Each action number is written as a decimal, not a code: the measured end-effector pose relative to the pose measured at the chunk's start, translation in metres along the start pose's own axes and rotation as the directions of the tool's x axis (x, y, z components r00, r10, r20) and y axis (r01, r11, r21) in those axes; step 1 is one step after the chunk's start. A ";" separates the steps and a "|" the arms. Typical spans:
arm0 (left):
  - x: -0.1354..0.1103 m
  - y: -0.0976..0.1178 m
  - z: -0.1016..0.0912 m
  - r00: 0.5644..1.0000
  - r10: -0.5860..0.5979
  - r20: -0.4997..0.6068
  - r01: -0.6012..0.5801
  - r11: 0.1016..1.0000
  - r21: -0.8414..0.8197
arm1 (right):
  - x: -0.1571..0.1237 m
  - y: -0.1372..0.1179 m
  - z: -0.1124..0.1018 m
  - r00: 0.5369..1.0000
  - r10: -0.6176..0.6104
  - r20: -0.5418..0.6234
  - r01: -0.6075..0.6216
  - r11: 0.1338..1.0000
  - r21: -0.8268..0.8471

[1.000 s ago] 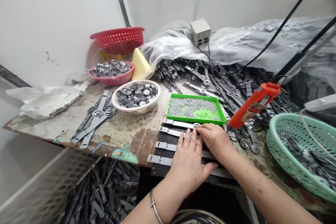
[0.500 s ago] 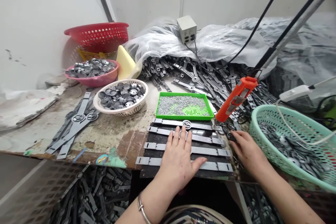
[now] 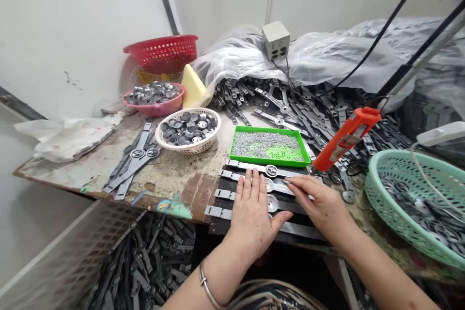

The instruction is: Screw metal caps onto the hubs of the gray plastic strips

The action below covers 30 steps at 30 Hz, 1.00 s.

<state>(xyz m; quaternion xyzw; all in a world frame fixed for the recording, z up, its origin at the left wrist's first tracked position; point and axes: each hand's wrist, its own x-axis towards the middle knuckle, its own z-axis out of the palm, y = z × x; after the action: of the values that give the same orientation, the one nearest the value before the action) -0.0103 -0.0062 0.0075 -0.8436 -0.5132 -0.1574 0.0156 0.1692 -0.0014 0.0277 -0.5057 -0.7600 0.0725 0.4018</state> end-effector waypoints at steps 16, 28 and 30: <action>-0.004 -0.007 0.007 0.996 -0.002 0.089 0.001 1.000 0.013 | 0.007 0.001 0.047 0.950 -0.167 0.265 0.234 0.941 -0.246; -0.002 -0.007 0.006 0.995 0.010 0.100 -0.016 0.998 0.061 | -0.055 0.072 -0.038 0.987 0.147 -0.059 -0.157 0.861 -0.483; -0.002 -0.007 0.005 0.995 0.016 0.096 -0.024 0.996 0.080 | -0.073 0.096 -0.041 0.981 0.181 -0.065 -0.187 0.816 -0.547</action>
<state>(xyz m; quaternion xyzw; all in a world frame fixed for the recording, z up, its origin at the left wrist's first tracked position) -0.0158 -0.0035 0.0010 -0.8538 -0.5109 -0.0958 0.0270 0.2780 -0.0276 -0.0336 -0.6710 -0.6942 -0.1131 0.2344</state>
